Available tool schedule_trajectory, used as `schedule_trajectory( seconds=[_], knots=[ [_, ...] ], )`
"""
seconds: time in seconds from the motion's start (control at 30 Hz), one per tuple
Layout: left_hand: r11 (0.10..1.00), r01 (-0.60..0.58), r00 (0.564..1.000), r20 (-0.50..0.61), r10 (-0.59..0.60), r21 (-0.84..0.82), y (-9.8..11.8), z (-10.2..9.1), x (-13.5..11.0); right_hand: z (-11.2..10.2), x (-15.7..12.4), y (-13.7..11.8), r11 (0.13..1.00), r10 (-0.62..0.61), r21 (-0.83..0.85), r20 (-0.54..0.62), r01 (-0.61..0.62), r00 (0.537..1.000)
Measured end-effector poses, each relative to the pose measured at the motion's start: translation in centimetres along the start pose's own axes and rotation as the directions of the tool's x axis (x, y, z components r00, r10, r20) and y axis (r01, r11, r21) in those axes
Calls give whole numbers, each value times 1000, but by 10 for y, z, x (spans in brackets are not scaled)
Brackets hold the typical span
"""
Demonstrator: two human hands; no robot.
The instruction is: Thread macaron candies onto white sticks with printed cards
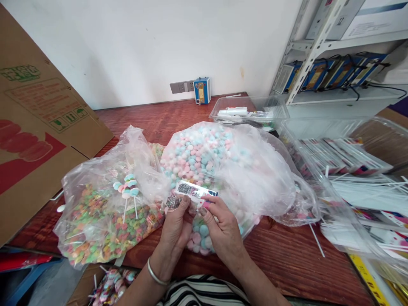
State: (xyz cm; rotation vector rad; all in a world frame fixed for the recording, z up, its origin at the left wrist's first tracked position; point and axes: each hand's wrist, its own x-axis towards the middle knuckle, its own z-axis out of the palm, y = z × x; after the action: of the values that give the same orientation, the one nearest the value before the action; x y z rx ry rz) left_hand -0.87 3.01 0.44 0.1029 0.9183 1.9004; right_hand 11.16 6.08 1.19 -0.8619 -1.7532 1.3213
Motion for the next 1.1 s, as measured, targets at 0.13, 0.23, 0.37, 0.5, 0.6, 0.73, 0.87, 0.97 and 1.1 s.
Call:
schedule_trajectory(
  seconds=[0.13,0.23,0.37,0.5,0.6,0.73,0.87,0.97,1.1],
  knots=[
    [993,48,991,-119,-61,-105,2,3,-2,-7,-3,3,957,-203,-200,62,211,977],
    [997,-25,989,-146,15,-67,-3,8,-10,-9,-2,6,991,-120,-45,73,124,990],
    [996,-81,992,-92,83,23,-13,13,-24,-9,3,5,848,227,461,129,-261,965],
    [995,-92,979,-186,83,-42,-12,16,-33,-8,4,2,656,334,640,229,-400,914],
    [983,-117,947,-313,68,-141,-2,13,-33,-8,-2,6,651,335,652,212,-389,918],
    [963,-184,907,-412,90,-195,10,9,-32,-8,-8,8,720,301,623,116,-306,946],
    [973,-169,938,-329,111,-156,15,14,-32,-3,-11,1,817,206,532,95,-224,974],
    [973,-208,950,-259,175,-105,19,14,-28,5,-11,-2,887,181,425,39,-181,983],
    [976,-207,949,-256,185,-61,27,0,-14,22,-5,-2,934,186,319,-44,-163,982]
  ],
)
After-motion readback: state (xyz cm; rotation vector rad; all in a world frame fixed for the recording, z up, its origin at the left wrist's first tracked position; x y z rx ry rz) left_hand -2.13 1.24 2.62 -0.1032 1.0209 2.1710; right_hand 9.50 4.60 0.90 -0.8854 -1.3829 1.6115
